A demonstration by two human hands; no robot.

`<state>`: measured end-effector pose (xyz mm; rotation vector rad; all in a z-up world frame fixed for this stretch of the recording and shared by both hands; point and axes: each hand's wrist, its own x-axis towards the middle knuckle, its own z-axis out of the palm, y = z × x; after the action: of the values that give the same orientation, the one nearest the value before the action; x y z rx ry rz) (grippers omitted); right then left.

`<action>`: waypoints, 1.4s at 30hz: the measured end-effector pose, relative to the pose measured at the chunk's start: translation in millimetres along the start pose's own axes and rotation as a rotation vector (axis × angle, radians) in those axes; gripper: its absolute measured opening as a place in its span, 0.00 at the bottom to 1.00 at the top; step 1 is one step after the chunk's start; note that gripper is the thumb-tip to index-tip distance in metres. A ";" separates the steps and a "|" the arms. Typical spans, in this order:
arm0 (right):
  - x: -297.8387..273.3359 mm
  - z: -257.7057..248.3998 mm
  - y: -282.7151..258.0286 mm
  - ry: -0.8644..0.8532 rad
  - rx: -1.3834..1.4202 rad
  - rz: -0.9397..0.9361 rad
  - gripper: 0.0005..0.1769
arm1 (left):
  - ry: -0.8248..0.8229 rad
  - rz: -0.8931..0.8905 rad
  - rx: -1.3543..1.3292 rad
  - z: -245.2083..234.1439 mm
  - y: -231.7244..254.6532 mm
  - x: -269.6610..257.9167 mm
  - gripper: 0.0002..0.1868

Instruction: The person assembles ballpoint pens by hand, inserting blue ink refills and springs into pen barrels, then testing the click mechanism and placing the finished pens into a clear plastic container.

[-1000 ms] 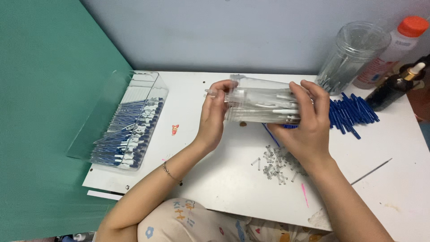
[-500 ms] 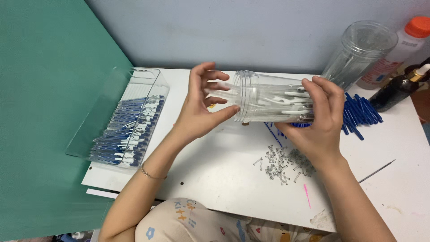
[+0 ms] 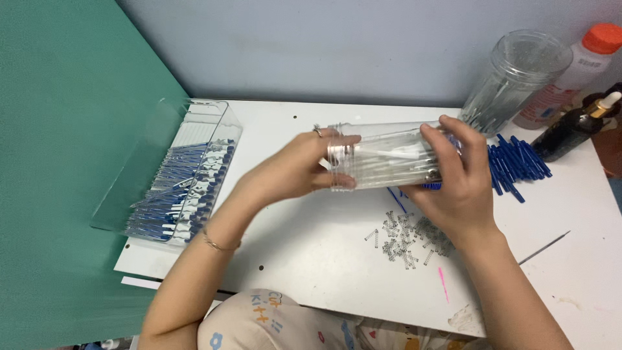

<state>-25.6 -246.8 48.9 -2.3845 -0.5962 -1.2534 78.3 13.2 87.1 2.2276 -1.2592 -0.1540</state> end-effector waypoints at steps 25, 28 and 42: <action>-9.6 27.0 -9.0 -0.098 0.108 0.043 0.42 | -0.240 -0.199 0.135 6.0 8.7 -20.0 0.14; -9.5 27.7 -8.5 -0.106 0.131 0.074 0.43 | -0.281 -0.176 0.167 10.6 2.4 -20.9 0.08; 0.0 20.1 -5.8 -0.054 0.113 0.086 0.41 | -0.273 -0.393 0.274 -23.6 14.1 -59.6 0.15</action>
<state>-15.1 -231.6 39.0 -2.3312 -0.5588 -1.0927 43.6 66.2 103.8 2.7506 -1.0058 -0.4739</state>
